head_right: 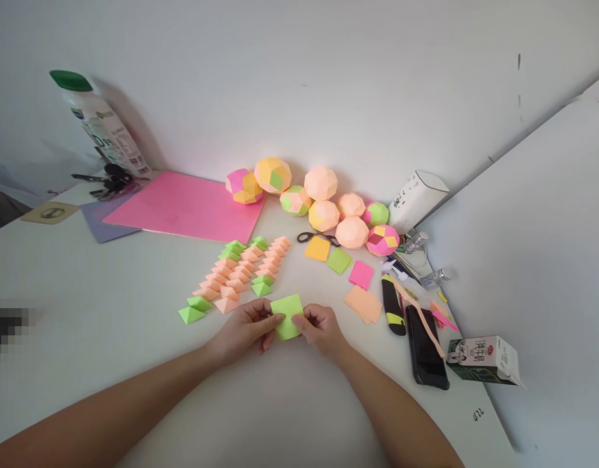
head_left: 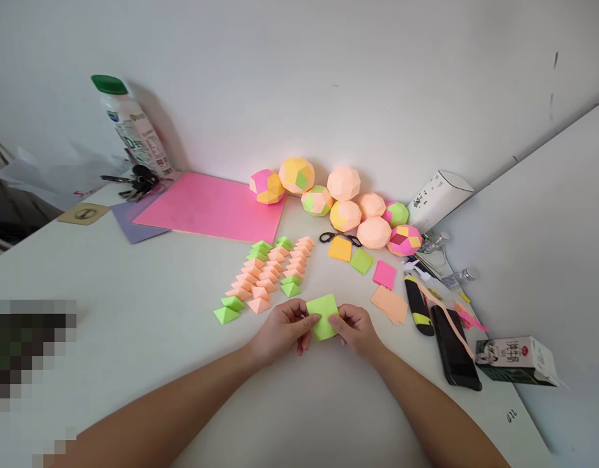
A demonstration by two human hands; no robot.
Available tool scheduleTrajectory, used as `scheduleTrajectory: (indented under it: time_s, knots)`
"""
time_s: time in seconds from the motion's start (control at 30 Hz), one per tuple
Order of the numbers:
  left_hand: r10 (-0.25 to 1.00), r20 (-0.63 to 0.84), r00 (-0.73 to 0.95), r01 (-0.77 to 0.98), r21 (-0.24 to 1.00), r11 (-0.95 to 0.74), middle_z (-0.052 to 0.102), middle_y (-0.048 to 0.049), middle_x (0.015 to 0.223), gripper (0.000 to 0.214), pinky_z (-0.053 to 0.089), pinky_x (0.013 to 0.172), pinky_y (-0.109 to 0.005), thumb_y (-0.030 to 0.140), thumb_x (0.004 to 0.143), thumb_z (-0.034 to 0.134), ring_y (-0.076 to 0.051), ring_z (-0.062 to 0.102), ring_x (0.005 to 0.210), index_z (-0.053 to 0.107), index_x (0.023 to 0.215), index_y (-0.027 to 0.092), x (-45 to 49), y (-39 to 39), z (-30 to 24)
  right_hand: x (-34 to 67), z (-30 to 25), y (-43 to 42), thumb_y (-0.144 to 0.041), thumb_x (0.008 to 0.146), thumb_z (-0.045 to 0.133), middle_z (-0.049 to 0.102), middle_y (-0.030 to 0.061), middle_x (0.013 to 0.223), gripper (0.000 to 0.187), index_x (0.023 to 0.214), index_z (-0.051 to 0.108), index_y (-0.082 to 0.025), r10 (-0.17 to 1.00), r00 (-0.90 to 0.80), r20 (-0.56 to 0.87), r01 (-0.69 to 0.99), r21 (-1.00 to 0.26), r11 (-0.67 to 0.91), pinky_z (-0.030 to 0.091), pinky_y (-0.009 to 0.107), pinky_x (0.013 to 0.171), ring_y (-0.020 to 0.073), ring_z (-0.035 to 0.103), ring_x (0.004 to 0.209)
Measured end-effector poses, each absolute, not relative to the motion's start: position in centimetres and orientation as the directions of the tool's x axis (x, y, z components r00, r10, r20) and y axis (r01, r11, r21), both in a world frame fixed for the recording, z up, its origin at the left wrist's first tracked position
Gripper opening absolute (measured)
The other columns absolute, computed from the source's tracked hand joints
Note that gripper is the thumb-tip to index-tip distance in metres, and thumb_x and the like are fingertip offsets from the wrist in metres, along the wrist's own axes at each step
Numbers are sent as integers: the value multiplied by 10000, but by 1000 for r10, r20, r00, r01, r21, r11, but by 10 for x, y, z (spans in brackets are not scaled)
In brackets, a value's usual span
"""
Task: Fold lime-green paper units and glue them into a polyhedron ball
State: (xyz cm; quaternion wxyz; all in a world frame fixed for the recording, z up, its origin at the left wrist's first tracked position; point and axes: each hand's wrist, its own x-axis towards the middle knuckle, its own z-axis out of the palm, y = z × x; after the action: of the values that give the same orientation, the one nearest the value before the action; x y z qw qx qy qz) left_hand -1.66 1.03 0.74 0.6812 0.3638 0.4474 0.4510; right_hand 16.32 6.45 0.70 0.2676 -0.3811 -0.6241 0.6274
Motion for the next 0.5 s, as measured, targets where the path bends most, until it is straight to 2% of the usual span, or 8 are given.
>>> scheduleTrajectory:
  time_s: [0.17,0.27,0.4,0.5]
  knots:
    - [929,-296,224,-206,917,342,496,81,359,283,316,352,-178,445,799,580,-70,398,297,518,829,171,-16,9,8,163,8,64,-415,797,604,445,-54,483,309,630,523,-168,801,-585,-127,165,-986,-36,307,207,405,67,394,399]
    - [932,-300,202,-214,916,341,475,91,380,291,273,342,-168,450,789,587,-51,371,287,513,799,169,-16,9,10,163,8,63,-389,806,600,501,-33,548,253,694,562,-165,806,-581,-117,126,-991,-53,352,208,410,75,449,421]
    - [934,-306,183,-321,880,351,534,68,480,307,247,319,-170,443,750,630,-37,372,282,504,769,163,-18,13,10,163,4,60,-343,858,525,570,-8,669,193,985,567,-204,847,-531,-41,24,-999,-33,425,227,452,92,499,473]
    - [926,-313,210,-387,844,372,536,62,469,296,227,302,-172,426,746,638,-33,349,261,512,758,159,-21,15,10,163,1,61,-284,875,486,596,47,899,254,1124,528,-254,838,-534,115,-26,-992,120,451,234,493,105,535,580]
